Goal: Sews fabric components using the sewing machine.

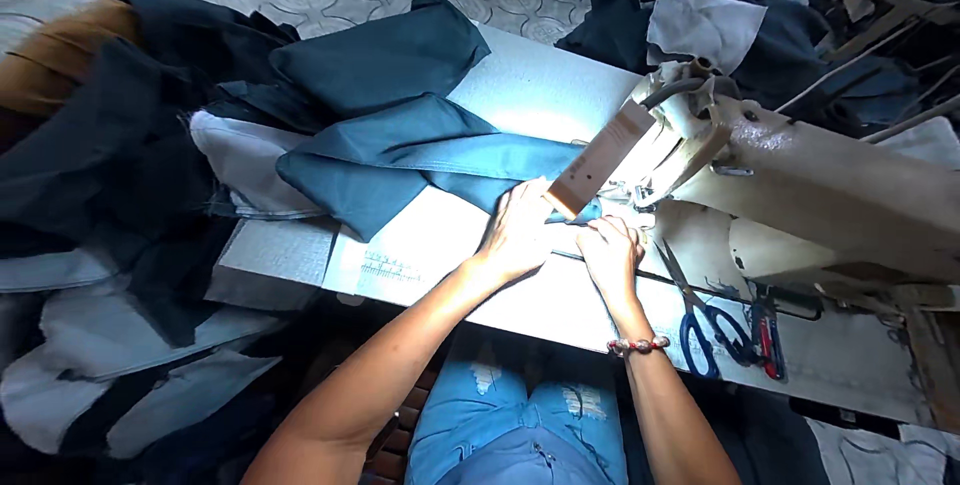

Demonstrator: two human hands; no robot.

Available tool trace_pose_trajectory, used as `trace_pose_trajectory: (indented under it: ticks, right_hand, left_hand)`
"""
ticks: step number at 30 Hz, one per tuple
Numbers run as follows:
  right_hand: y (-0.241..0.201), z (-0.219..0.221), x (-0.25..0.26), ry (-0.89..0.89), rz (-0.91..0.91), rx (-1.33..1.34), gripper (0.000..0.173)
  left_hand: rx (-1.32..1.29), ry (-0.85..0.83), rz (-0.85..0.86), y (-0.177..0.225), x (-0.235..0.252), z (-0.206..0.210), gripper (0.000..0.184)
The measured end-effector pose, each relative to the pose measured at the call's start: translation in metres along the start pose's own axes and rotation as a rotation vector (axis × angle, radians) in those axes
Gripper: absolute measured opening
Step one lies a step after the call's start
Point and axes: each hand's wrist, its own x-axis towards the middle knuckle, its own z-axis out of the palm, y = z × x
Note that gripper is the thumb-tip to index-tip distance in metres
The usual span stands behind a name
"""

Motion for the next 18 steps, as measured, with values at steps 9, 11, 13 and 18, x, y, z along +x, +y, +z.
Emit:
trace_pose_trajectory:
  ticks: [9,11,13,18]
  right_hand:
    - [0.000,0.010,-0.001,0.070,-0.024,0.635,0.010]
    - [-0.006,0.010,-0.003,0.150,0.038,0.671,0.010]
    - [-0.015,0.010,-0.009,0.207,0.085,0.670,0.011]
    - [-0.021,0.008,-0.039,0.239,0.080,0.749,0.028]
  left_hand:
    - [0.308,-0.059,-0.168,-0.013,-0.013,-0.037,0.066]
    - [0.347,-0.004,-0.122,-0.012,0.008,-0.030,0.069]
    - [0.352,0.095,-0.041,-0.009,0.020,-0.030,0.063]
    - [0.418,0.323,0.272,-0.008,0.010,-0.053,0.023]
